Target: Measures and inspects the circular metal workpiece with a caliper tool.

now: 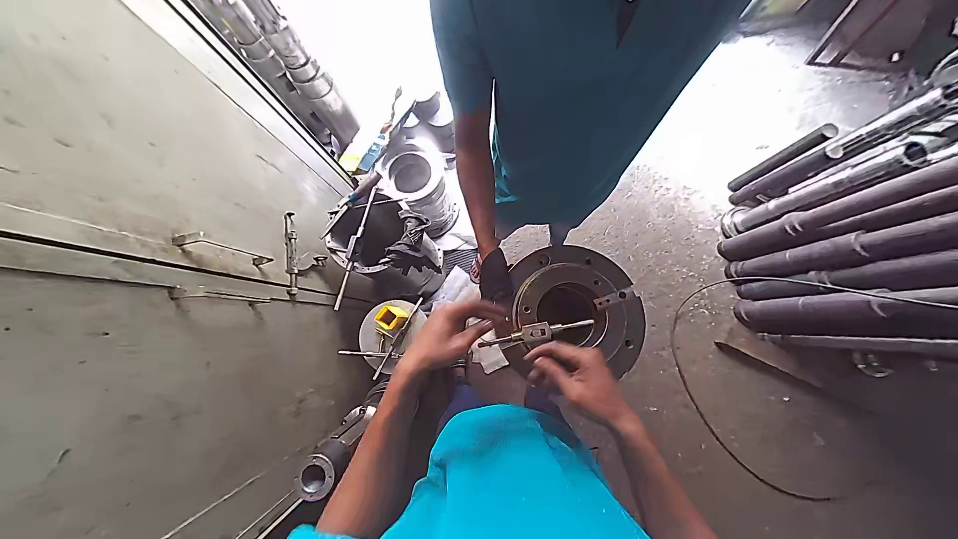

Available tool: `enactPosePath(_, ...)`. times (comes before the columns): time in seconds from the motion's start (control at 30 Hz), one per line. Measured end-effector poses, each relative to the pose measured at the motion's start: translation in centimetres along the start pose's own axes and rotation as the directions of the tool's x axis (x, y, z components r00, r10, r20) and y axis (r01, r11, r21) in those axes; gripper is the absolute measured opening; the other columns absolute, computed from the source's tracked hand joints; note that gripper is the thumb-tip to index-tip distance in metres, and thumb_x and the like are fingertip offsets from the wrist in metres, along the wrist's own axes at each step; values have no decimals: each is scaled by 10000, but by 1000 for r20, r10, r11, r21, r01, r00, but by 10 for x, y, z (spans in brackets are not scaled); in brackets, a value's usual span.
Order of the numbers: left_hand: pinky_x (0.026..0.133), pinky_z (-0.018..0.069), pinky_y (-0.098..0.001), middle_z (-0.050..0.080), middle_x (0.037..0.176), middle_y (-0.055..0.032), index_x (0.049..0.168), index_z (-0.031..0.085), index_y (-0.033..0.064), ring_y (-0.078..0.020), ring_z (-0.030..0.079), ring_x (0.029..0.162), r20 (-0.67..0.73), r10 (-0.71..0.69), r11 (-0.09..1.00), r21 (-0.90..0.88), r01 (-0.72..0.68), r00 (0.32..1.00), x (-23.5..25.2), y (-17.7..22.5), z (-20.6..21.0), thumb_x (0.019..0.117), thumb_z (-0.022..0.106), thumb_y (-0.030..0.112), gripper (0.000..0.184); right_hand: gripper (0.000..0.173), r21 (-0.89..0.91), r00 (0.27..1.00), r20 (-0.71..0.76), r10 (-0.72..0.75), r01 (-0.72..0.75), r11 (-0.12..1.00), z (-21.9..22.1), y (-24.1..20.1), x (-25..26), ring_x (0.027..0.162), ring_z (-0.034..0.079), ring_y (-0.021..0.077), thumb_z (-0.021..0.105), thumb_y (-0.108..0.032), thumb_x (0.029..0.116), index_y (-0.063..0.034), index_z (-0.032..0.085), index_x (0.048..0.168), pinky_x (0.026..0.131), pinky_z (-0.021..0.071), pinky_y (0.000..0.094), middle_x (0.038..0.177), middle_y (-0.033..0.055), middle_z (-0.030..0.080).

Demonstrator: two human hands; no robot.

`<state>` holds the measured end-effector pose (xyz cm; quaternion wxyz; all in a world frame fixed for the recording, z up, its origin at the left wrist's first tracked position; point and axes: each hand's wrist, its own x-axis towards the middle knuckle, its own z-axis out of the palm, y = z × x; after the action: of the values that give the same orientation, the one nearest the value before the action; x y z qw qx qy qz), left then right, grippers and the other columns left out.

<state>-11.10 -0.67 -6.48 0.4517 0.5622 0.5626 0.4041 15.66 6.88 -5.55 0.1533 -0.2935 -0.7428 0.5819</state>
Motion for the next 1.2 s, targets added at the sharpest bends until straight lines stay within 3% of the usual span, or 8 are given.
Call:
enactPosePath(0.07,826,606,-301,761,1109,-49,1242,688,3,-92,723,920,-109,-140,980,-160,121,984,-42,-14,6,1008,599,135,282,264,-341,968,-243,-71,-17,940,-40,5,10,756,711,104,577,-291,1018,-119,759,1100,690,613,353,908,8,757)
enactPosePath(0.17,615,611,-275,771,1064,-92,1230,693,-37,-124,725,738,-308,-321,879,-449,161,896,-62,-6,49,974,627,15,270,332,-573,984,-175,44,-138,808,-85,19,31,839,691,304,605,-420,984,-155,767,1101,709,543,593,984,104,716)
enactPosePath(0.3,509,603,-293,766,897,-167,1159,684,-111,-172,710,595,-568,-373,828,-560,-12,734,-41,-10,87,979,610,-35,208,434,-477,987,-25,157,-150,866,-83,37,25,679,619,178,459,-400,1067,-98,720,895,649,489,457,721,41,642)
enactPosePath(0.63,537,519,-231,713,797,-48,1078,718,6,-63,603,578,-122,-257,881,-438,180,959,57,-19,17,1015,622,110,155,480,-571,948,-217,235,-318,757,18,-3,-49,585,674,278,459,-420,1024,-84,720,801,538,511,550,619,75,652)
enactPosePath(0.87,621,576,-239,763,879,-40,995,741,-13,-57,677,674,-431,-336,869,-486,98,838,-53,-20,73,929,703,69,112,382,-460,954,-291,75,-208,863,-69,38,25,820,707,203,621,-441,976,-94,738,1088,753,560,512,928,73,742)
enactPosePath(0.97,503,534,-222,772,871,-54,1000,760,-4,-55,637,562,-499,-392,857,-504,108,773,-65,-9,92,912,723,35,103,351,-474,979,-202,29,-124,872,-77,41,47,854,712,187,605,-421,998,-127,749,1125,788,564,487,976,66,755)
enactPosePath(1.1,468,547,-254,754,913,-70,1114,731,-9,-79,615,521,-498,-429,853,-497,157,754,-15,-11,66,1016,626,122,194,370,-422,973,46,227,-187,887,-79,25,1,668,649,150,547,-403,1002,-101,750,936,644,539,442,743,23,684)
enactPosePath(1.2,762,603,-361,780,993,-70,1159,735,36,-132,727,791,-258,-369,905,-320,282,893,61,-2,48,1063,534,168,258,373,-121,860,391,328,-305,945,-26,16,-24,631,680,110,479,-309,1077,-69,738,957,634,608,340,748,1,712)
